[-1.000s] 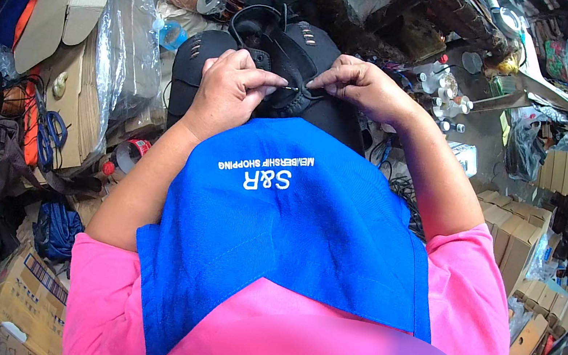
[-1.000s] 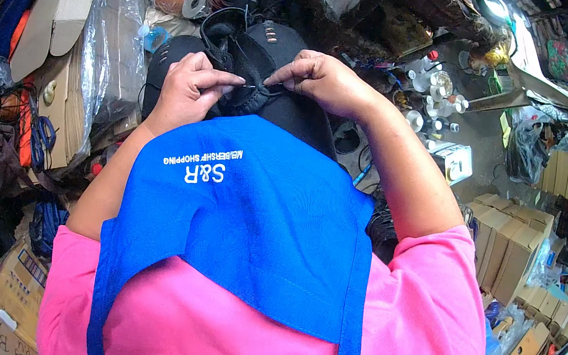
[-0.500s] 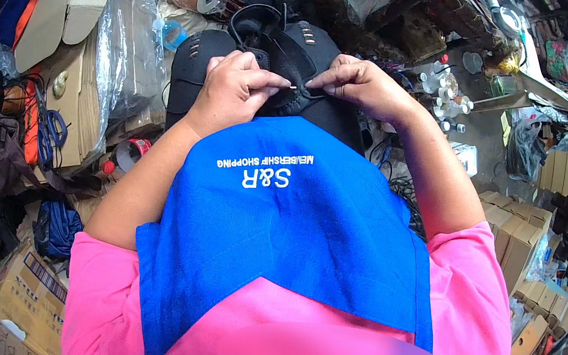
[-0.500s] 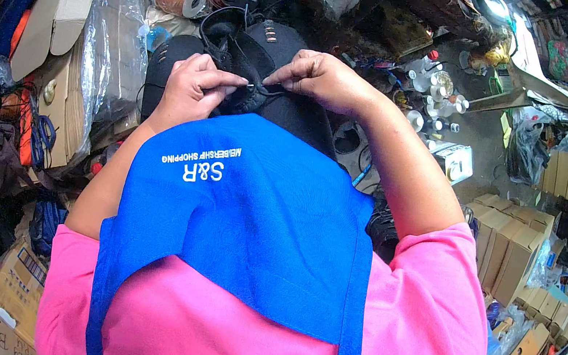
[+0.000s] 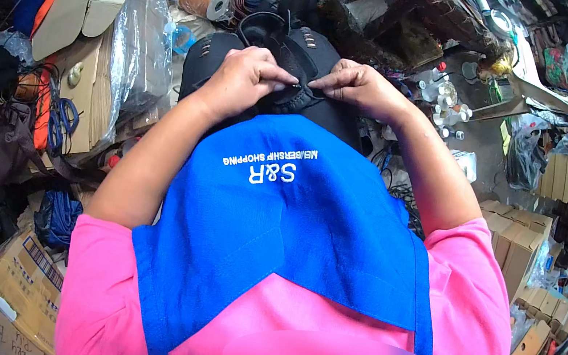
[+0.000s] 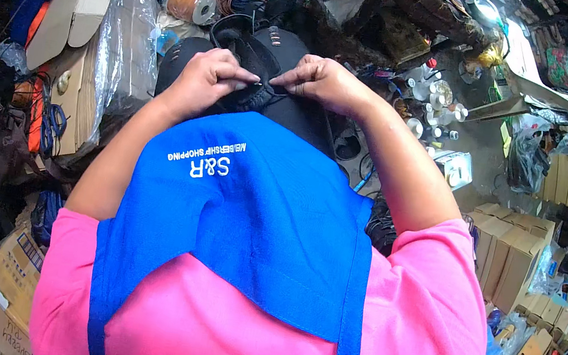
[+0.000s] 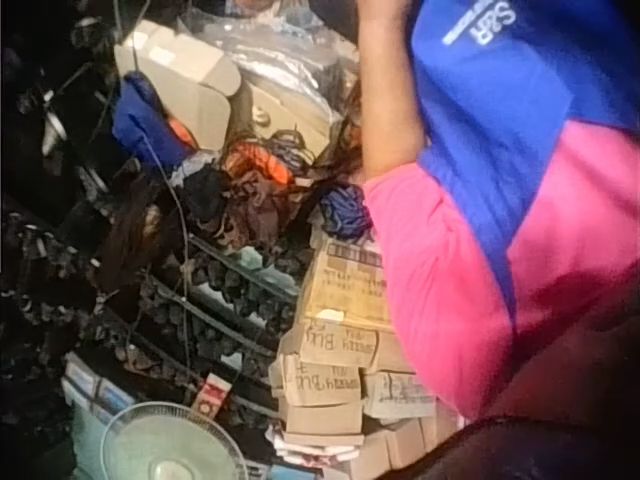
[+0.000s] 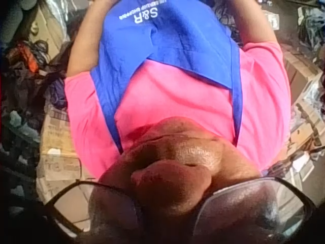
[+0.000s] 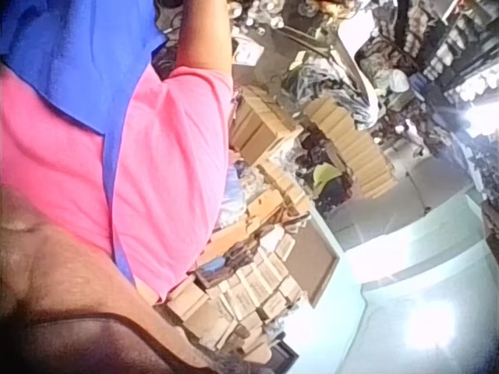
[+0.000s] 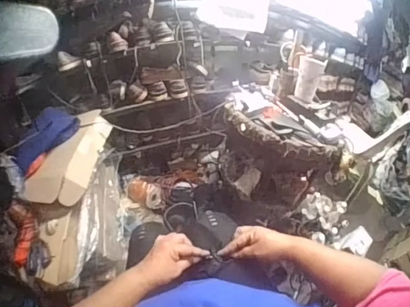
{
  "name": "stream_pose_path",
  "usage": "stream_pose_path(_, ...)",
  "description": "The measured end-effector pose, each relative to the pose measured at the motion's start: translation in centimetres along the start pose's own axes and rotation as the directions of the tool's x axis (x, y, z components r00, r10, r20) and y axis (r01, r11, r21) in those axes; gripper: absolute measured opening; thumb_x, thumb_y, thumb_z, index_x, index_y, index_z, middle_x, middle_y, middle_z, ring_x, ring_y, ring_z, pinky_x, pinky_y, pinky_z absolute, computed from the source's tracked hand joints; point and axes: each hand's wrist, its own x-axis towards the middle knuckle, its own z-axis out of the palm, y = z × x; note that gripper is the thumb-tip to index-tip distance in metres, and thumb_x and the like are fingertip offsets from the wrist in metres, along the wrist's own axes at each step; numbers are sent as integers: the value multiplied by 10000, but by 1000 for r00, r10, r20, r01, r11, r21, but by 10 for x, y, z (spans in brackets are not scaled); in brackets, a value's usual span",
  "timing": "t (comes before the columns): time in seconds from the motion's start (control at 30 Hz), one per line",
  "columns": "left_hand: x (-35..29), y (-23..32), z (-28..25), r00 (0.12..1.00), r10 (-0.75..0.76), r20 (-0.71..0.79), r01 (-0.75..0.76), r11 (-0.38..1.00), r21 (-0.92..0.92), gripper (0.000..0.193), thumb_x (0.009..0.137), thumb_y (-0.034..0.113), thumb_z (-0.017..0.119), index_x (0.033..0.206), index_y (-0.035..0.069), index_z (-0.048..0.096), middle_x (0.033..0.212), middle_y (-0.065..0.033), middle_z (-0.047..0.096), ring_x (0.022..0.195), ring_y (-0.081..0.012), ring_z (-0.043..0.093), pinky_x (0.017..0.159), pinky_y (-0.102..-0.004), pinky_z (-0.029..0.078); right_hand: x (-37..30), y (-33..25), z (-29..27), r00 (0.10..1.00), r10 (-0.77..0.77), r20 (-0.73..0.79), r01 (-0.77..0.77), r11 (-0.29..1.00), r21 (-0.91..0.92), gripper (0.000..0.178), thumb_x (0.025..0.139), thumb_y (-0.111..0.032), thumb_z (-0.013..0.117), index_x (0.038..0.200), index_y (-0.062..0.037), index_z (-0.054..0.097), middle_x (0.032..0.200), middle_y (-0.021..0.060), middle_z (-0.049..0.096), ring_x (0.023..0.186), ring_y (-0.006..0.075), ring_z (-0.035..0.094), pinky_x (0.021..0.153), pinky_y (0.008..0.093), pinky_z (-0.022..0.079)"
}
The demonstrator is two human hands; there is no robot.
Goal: Insert and thread laces through the eyelets of a black shoe.
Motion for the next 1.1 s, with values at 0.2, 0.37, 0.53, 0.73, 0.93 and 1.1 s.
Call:
stream_pose_path(0.2,-35,9,-34,959,-171,-225,235,925,299,95,723,144,696,815,160,711,757,-26,590,809,-224,571,764,-380,396,-14,-10,11,990,-30,-136,4,982,-188,275,799,-94,665,1054,-185,716,779,16,521,799,155,501,796,283,406)
stream_pose_path(0.37,-47,39,-38,943,-194,-271,311,805,505,144,733,116,684,872,134,716,754,-26,542,834,-196,542,847,-364,339,-31,-18,38,923,-261,-283,9,749,-662,371,749,-131,671,1097,-257,688,772,24,537,824,211,515,823,376,331)
stream_pose_path(0.53,-41,40,-15,968,-144,-204,208,918,337,115,726,155,697,834,183,721,742,-13,542,830,-194,536,816,-374,324,-28,-14,35,934,-212,-288,14,827,-562,364,751,-95,662,1082,-241,698,785,36,537,829,211,519,778,344,382)
stream_pose_path(0.73,-21,27,-9,970,-158,-184,160,987,-3,176,723,132,714,876,213,744,730,-19,524,756,-203,531,688,-345,441,-17,-18,14,987,58,-150,-74,992,-104,337,784,-10,586,1071,-143,701,844,21,544,856,138,503,805,266,419)
stream_pose_path(0.93,-19,17,-6,975,-178,-134,187,981,59,170,727,143,707,869,230,742,730,-15,514,782,-198,526,726,-351,414,-5,-12,4,997,-5,-72,-5,991,-136,252,838,-54,583,1038,-142,708,856,26,549,888,156,506,843,272,410)
stream_pose_path(1.1,-18,16,-4,983,-142,-117,158,978,135,191,739,118,697,895,219,741,723,-14,506,775,-182,509,728,-329,380,-4,-12,2,999,-10,-49,5,994,-106,245,841,-60,587,1037,-142,709,846,25,544,889,159,505,853,277,405)
